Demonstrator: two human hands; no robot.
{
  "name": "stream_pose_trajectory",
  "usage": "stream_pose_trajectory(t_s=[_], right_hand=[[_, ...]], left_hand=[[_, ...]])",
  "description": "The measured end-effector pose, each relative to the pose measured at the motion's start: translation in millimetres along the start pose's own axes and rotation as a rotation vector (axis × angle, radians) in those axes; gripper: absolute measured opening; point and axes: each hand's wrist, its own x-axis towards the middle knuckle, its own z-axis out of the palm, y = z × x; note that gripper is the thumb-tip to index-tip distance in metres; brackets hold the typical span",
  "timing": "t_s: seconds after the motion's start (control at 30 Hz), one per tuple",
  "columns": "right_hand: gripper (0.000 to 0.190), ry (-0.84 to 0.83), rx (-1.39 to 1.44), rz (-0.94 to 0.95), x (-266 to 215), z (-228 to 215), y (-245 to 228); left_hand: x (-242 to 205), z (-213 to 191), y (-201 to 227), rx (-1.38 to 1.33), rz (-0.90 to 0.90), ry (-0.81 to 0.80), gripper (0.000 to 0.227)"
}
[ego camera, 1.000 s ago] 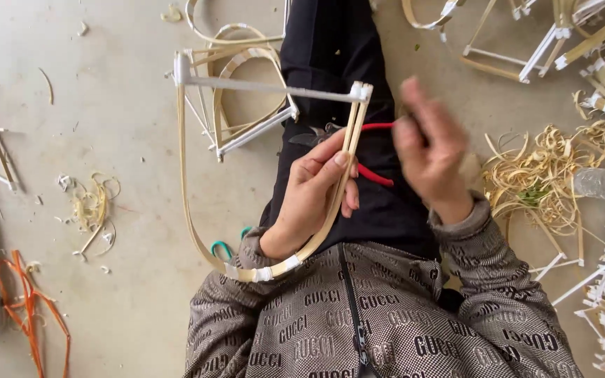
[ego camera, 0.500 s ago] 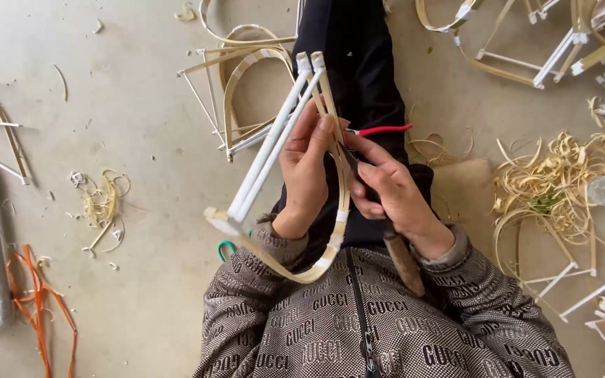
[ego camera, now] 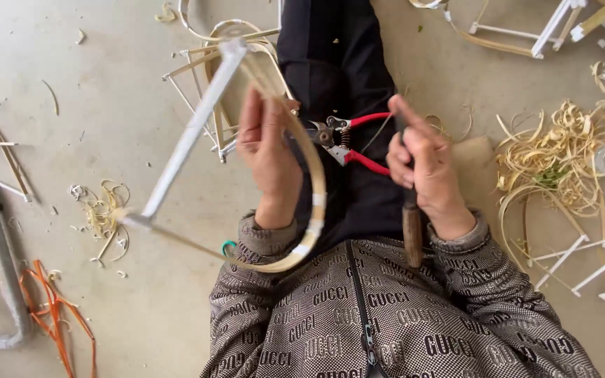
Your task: Assembling and trimming bamboo chair components using hand tools while sitting on the floor.
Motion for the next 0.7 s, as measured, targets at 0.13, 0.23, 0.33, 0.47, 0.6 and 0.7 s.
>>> stream_pose_trajectory(t_s=[0.13,0.23,0.33,0.47,0.6,0.7], right_hand=[[0.047,0.101,0.013,-0.074,-8.7,-18.7,-4.7],[0.053,-0.08,0.009,0.069,-17.3,13.6,-12.1],[0.058,-0.212,-0.031,0.185,-11.9,40.4,-6.8],[0.056,-0.248,0.006,0.227,-9.8,35.0,2.2],[0.055,-0.224,0.057,0.215,-8.5,33.8,2.6],[0.055,-0.204,0.069,0.22,-7.8,32.5,2.7]], left_hand=[[13.1,-12.2,-1.5,0.042,0.161,0.042,0.042],[4.2,-1.9,-3.8,0.018,0.115,-0.004,0.041],[-12.7,17.7,-3.1,0.029,0.029,-0.067,0.04],[-25.1,21.1,-13.9,0.064,-0.012,-0.083,0.038],[-26.1,33.0,-7.7,0.06,-0.057,-0.116,0.039],[-25.8,33.3,-10.0,0.05,-0.08,-0.129,0.041]])
